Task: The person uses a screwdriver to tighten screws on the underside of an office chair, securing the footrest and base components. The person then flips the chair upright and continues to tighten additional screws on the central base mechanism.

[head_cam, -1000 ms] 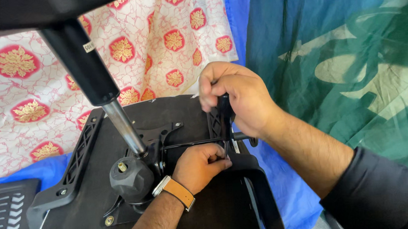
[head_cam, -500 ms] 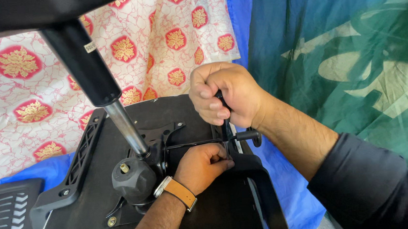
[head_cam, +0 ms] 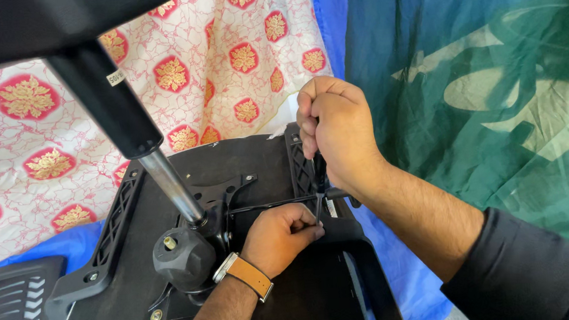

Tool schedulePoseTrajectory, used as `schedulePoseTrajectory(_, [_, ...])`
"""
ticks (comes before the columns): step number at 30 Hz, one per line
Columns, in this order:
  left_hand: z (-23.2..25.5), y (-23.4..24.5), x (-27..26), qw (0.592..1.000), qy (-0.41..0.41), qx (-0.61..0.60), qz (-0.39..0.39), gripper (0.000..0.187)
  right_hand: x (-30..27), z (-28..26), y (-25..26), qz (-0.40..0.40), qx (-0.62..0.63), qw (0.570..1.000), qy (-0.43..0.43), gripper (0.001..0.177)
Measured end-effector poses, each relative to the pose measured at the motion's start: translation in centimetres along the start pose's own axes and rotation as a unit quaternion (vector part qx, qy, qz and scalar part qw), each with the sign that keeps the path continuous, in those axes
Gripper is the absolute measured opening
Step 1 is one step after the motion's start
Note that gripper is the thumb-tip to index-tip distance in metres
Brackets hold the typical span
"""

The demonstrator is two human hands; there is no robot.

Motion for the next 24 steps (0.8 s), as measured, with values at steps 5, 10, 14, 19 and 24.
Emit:
schedulePoseTrajectory(5, [-0.4, -0.3, 0.2, 1.0, -0.018, -0.018, -0.008, 0.018, -2.6, -0.4, -2.8, -0.228, 0.014, 0.973, -0.048, 0.012])
schedulePoseTrajectory(10, [-1.0, -0.7, 0.4, 0.997, -0.028, -0.073, -0.015, 0.015, -3.7, -2.0, -6.2, -0.421, -0.078, 0.901, 0.07, 0.007])
schedulePoseTrajectory(14, [-0.7, -0.7, 0.3, 0.996, -0.047, -0.078, -0.015, 0.019, -2.9, 0.0, -5.8, -0.414, 0.013, 0.904, -0.105, 0.009])
schedulePoseTrajectory(19, [-0.7, -0.4, 0.2, 0.999, -0.021, -0.041, -0.022, 0.02, -2.4, 1.2, -5.2, -0.373, 0.09, 0.905, -0.184, 0.011])
schedulePoseTrajectory(24, [0.0, -0.1, 0.1, 0.999, -0.036, -0.016, -0.014, 0.021, -1.8, 1.1, -3.4, -0.231, 0.048, 0.963, -0.129, 0.014])
Point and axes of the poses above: each hand's wrist, its own x-axis towards the middle knuckle, its own y-axis out of the back of the hand, z = x × y, the point moved 8 cm from there along x, towards the middle knuckle, and after that the axes turned 6 degrees about z, right-handed, at the moved point
